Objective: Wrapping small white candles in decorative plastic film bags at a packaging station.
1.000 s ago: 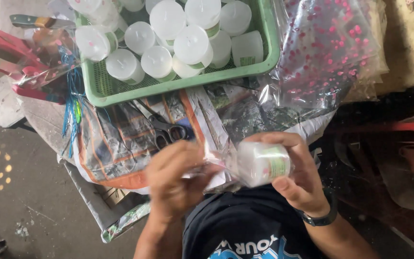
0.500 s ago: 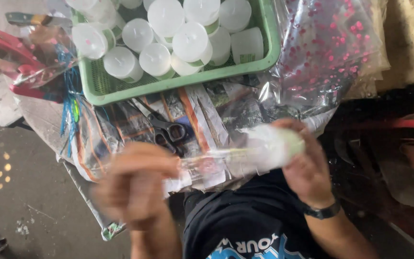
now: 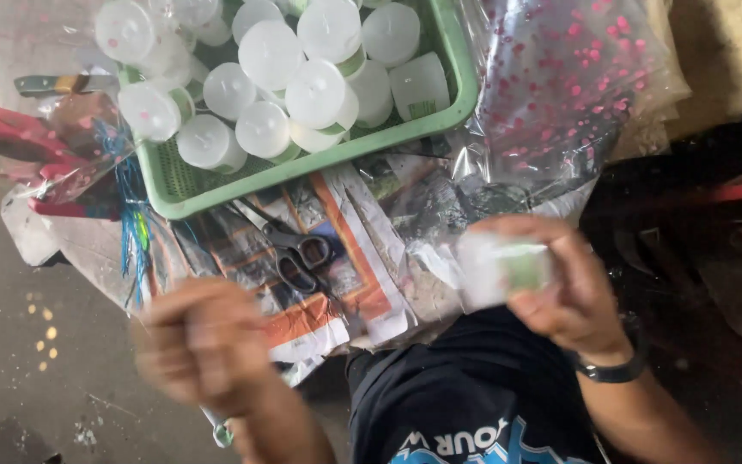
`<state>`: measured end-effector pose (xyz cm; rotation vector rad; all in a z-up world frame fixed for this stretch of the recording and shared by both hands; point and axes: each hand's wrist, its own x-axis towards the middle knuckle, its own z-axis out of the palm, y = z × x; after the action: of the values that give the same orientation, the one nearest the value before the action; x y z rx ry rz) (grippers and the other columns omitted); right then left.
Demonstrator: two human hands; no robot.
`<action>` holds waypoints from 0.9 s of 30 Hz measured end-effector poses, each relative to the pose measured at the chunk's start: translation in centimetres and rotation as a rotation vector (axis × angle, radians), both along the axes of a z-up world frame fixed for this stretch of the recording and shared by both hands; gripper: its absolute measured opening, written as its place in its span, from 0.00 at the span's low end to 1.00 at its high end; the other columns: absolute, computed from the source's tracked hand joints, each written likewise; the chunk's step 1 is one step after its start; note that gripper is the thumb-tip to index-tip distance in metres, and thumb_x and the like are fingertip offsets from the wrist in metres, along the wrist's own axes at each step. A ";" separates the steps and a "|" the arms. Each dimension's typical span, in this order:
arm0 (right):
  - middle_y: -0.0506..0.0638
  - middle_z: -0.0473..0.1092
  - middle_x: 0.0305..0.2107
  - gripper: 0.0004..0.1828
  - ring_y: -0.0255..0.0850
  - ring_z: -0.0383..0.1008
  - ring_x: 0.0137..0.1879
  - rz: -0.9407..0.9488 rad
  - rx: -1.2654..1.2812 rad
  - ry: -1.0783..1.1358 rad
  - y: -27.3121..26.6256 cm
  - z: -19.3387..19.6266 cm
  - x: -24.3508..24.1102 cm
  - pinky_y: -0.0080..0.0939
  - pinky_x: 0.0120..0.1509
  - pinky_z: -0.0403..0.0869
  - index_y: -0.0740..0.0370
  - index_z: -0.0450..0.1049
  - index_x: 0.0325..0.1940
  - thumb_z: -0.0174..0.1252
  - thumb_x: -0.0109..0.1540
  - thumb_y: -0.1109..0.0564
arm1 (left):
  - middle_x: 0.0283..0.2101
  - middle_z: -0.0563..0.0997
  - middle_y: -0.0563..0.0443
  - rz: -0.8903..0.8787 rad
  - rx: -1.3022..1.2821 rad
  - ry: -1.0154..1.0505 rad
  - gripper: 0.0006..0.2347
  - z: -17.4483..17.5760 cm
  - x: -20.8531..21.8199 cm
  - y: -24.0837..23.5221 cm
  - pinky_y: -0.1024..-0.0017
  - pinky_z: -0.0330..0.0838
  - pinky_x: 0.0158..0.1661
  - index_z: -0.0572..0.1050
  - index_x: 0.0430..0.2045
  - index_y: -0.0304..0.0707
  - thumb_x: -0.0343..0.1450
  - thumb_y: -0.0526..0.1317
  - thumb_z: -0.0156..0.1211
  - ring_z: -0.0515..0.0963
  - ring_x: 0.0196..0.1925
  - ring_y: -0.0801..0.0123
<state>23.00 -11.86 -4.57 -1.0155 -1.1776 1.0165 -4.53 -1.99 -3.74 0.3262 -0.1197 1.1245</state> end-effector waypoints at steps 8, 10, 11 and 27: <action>0.62 0.58 0.51 0.30 0.49 0.61 0.58 -0.172 0.008 0.252 0.6 -0.5 -0.9 0.45 0.57 0.67 0.59 0.54 0.52 0.55 0.52 0.44 | 0.48 0.68 0.45 0.231 0.765 1.504 0.38 2.4 5.6 -1.7 0.78 0.69 0.33 0.49 0.55 0.41 0.56 0.58 0.56 0.76 0.35 0.73; 0.61 0.60 0.50 0.25 0.48 0.61 0.58 -0.022 0.065 0.133 1.4 1.2 -2.2 0.44 0.59 0.65 0.59 0.56 0.50 0.54 0.54 0.50 | 0.48 0.69 0.45 0.213 0.764 1.445 0.32 3.4 7.3 -2.4 0.76 0.67 0.37 0.54 0.52 0.38 0.59 0.54 0.55 0.73 0.40 0.70; 0.60 0.61 0.48 0.20 0.47 0.62 0.57 0.128 0.115 0.009 1.7 2.0 -2.7 0.43 0.61 0.63 0.60 0.58 0.49 0.52 0.55 0.56 | 0.48 0.69 0.45 0.192 0.758 1.382 0.26 3.9 8.2 -2.9 0.74 0.65 0.40 0.59 0.49 0.36 0.61 0.51 0.54 0.70 0.45 0.67; 0.58 0.67 0.36 0.33 0.41 0.69 0.40 0.026 -0.084 0.453 1.2 -1.1 -4.5 0.35 0.42 0.69 0.68 0.61 0.47 0.46 0.59 0.34 | 0.33 0.74 0.46 0.431 0.890 1.221 0.11 5.2 7.0 -2.8 0.70 0.71 0.40 0.70 0.28 0.33 0.69 0.43 0.43 0.77 0.37 0.60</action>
<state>18.53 -10.61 -5.62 -0.7796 -0.7812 1.2466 2.49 -4.81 1.47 1.8373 0.5791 1.0587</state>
